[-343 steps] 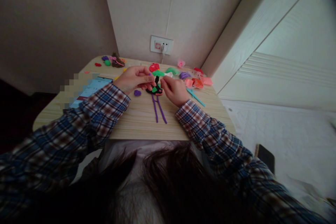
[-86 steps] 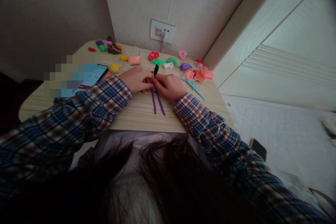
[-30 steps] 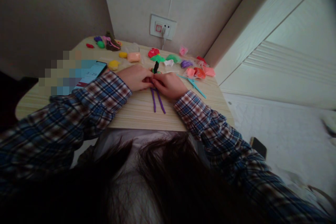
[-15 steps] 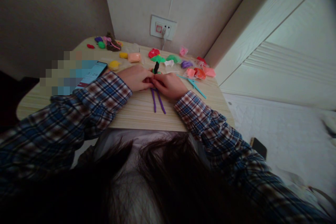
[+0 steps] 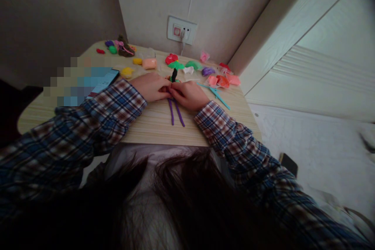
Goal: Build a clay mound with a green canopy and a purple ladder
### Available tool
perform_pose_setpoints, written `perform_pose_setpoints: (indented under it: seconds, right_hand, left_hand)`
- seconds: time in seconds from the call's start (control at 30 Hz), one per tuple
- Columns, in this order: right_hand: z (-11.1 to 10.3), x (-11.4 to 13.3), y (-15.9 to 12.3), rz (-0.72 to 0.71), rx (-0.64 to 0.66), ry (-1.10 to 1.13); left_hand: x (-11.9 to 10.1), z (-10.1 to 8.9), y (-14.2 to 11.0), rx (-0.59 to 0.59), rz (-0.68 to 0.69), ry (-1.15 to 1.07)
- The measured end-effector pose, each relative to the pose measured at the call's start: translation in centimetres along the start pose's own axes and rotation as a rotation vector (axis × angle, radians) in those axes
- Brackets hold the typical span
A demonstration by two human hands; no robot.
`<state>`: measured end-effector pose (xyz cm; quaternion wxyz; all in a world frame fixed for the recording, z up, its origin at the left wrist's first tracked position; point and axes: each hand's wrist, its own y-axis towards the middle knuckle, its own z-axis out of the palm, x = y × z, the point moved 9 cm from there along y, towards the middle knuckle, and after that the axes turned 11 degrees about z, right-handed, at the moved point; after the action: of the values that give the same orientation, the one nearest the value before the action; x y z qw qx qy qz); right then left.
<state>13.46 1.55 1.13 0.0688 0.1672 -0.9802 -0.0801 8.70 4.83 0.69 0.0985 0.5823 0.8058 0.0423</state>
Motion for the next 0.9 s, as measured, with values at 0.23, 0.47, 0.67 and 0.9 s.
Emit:
perform_pose_setpoints:
  seconds: [0.23, 0.47, 0.67, 0.9]
  right_hand:
    - [0.01, 0.07, 0.02, -0.008, 0.007, 0.009]
    - [0.11, 0.11, 0.01, 0.007, 0.038, 0.006]
    - [0.06, 0.29, -0.05, -0.012, 0.029, -0.002]
    - [-0.01, -0.01, 0.01, 0.018, -0.001, -0.008]
  left_hand:
    - [0.45, 0.48, -0.17, 0.035, -0.008, -0.015]
    - [0.74, 0.88, -0.24, 0.037, 0.030, -0.019]
    - [0.90, 1.05, -0.29, 0.053, -0.010, -0.005]
    - [0.58, 0.50, -0.31, -0.033, 0.040, 0.068]
